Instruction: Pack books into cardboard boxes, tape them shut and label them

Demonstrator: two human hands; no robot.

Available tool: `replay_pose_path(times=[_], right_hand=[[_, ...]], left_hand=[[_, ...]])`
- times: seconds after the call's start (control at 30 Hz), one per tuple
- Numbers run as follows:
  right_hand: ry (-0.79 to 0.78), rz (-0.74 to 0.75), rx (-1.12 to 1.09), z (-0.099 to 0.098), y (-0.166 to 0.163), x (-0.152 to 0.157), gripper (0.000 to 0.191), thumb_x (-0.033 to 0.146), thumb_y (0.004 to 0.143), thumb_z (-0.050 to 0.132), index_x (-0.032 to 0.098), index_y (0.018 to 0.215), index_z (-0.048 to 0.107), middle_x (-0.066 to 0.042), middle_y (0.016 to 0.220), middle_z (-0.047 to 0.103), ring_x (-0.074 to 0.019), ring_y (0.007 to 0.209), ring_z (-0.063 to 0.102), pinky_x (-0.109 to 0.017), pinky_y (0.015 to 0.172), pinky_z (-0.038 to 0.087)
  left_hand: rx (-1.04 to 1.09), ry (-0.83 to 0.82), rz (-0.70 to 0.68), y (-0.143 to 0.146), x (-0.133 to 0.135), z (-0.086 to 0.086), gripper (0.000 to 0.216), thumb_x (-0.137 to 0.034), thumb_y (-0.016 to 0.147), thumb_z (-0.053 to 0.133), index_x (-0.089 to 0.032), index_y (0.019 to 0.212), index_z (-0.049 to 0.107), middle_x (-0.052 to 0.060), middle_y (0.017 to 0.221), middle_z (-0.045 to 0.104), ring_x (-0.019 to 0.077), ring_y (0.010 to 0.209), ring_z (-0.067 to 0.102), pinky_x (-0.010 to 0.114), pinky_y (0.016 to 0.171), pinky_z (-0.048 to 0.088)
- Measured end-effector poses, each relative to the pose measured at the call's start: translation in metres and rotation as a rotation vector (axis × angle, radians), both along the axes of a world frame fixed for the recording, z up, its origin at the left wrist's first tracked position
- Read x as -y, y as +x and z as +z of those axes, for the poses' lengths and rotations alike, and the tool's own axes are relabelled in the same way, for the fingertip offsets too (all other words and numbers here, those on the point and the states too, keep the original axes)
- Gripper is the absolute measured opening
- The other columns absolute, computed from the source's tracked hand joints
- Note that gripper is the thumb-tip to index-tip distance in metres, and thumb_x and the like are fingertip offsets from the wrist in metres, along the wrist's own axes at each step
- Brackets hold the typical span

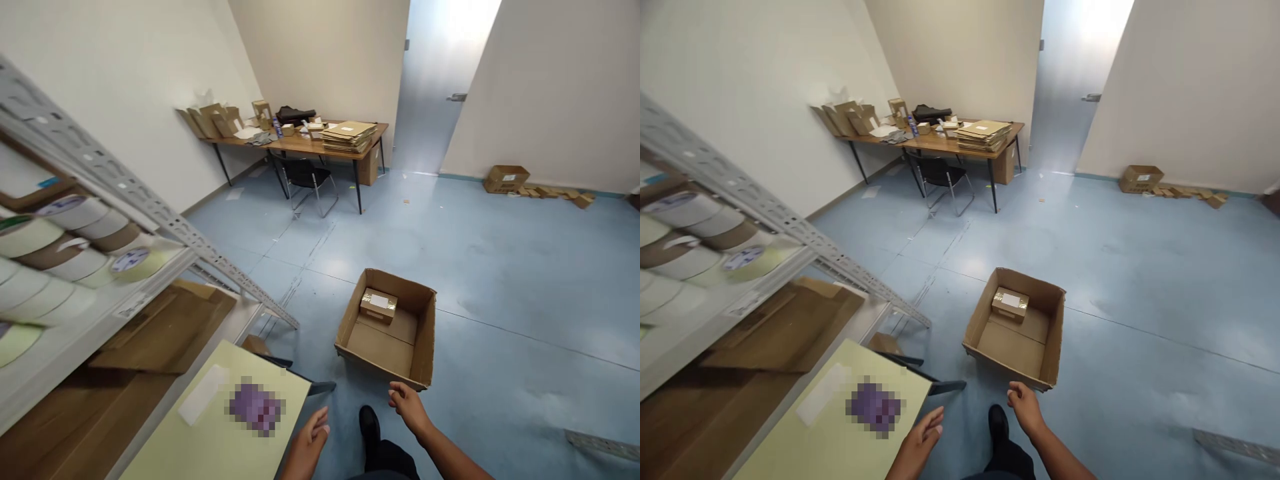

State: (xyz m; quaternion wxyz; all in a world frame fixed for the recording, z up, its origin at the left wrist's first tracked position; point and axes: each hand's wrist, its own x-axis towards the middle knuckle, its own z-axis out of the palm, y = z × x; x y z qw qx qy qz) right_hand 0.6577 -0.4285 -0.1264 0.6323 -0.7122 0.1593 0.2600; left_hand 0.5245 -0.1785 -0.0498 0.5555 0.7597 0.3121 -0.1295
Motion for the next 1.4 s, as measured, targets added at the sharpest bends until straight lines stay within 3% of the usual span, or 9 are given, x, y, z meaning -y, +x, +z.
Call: replay_pose_path(times=[0.27,0.47,0.57,0.67,0.8,0.93,1.03,1.2,1.4], right_hand=[[0.093,0.322,-0.001,0.058,-0.034,-0.108,0.059,0.056,0.062,0.071,0.017,0.107,0.072,-0.013,0.109,0.076,-0.0316,0.094,0.076,-0.039,0.078,0.057],[0.174,0.635,0.089,0.097,-0.135,-0.224,0.059,0.059,0.070,0.070,0.018,0.112,0.072,-0.012,0.113,0.075,-0.0291,0.098,0.074,-0.037,0.083,0.056],[0.130,0.879,0.161,0.095,-0.205,-0.277,0.060,0.059,0.075,0.067,0.017,0.117,0.070,-0.014,0.117,0.074,-0.0301,0.104,0.072,-0.039,0.085,0.056],[-0.088,1.132,0.307,0.080,-0.273,-0.321,0.063,0.057,0.078,0.065,0.016,0.126,0.067,-0.016,0.131,0.068,-0.0310,0.121,0.065,-0.039,0.096,0.054],[-0.367,1.269,0.420,0.054,-0.349,-0.355,0.082,0.052,0.070,0.078,0.016,0.141,0.057,-0.022,0.156,0.044,-0.0391,0.149,0.033,-0.049,0.113,0.041],[-0.898,1.480,0.662,0.032,-0.402,-0.364,0.101,0.055,0.072,0.080,0.023,0.157,0.036,-0.025,0.168,0.015,-0.0493,0.153,0.013,-0.067,0.105,0.038],[-1.103,1.532,0.848,0.016,-0.422,-0.366,0.104,0.052,0.078,0.078,0.022,0.161,0.024,-0.030,0.166,0.014,-0.0517,0.152,0.014,-0.070,0.102,0.038],[-1.183,1.566,0.934,-0.009,-0.427,-0.363,0.096,0.055,0.086,0.069,0.020,0.162,0.022,-0.032,0.165,0.015,-0.0519,0.150,0.019,-0.069,0.097,0.042],[-1.113,1.544,1.059,-0.040,-0.423,-0.351,0.101,0.078,0.085,0.050,0.016,0.160,0.024,-0.037,0.161,0.022,-0.0574,0.145,0.026,-0.077,0.084,0.045]], left_hand=[[0.035,0.106,0.217,-0.110,-0.048,0.030,0.066,-0.047,0.083,0.053,-0.015,0.141,0.056,0.013,0.145,0.060,0.0267,0.132,0.058,0.037,0.112,0.046],[-0.145,0.536,0.246,-0.260,-0.113,0.046,0.061,-0.035,0.090,0.042,-0.014,0.147,0.049,0.011,0.153,0.051,0.0240,0.142,0.047,0.038,0.119,0.035],[-0.332,0.595,0.296,-0.352,-0.137,0.028,0.062,-0.032,0.092,0.040,-0.012,0.151,0.044,0.013,0.156,0.048,0.0245,0.145,0.043,0.038,0.120,0.032],[-0.551,0.571,0.337,-0.437,-0.150,-0.005,0.068,-0.031,0.092,0.044,-0.005,0.154,0.036,0.020,0.159,0.041,0.0289,0.150,0.035,0.040,0.120,0.029],[-0.788,0.580,0.401,-0.517,-0.145,-0.048,0.076,-0.033,0.092,0.050,-0.001,0.157,0.028,0.030,0.161,0.031,0.0369,0.152,0.027,0.049,0.117,0.032],[-0.834,0.699,0.439,-0.549,-0.129,-0.077,0.084,-0.034,0.088,0.061,-0.009,0.160,0.025,0.029,0.166,0.013,0.0475,0.152,0.020,0.057,0.100,0.048],[-0.844,0.758,0.450,-0.552,-0.126,-0.089,0.091,-0.036,0.084,0.069,-0.012,0.160,0.026,0.029,0.166,0.014,0.0515,0.151,0.018,0.062,0.096,0.050],[-0.835,0.686,0.505,-0.555,-0.133,-0.097,0.104,-0.039,0.072,0.082,-0.018,0.160,0.029,0.027,0.166,0.018,0.0523,0.150,0.017,0.061,0.095,0.051],[-0.830,0.618,0.555,-0.560,-0.129,-0.088,0.120,-0.041,0.062,0.090,-0.020,0.161,0.025,0.026,0.167,0.014,0.0530,0.150,0.014,0.067,0.101,0.046]])
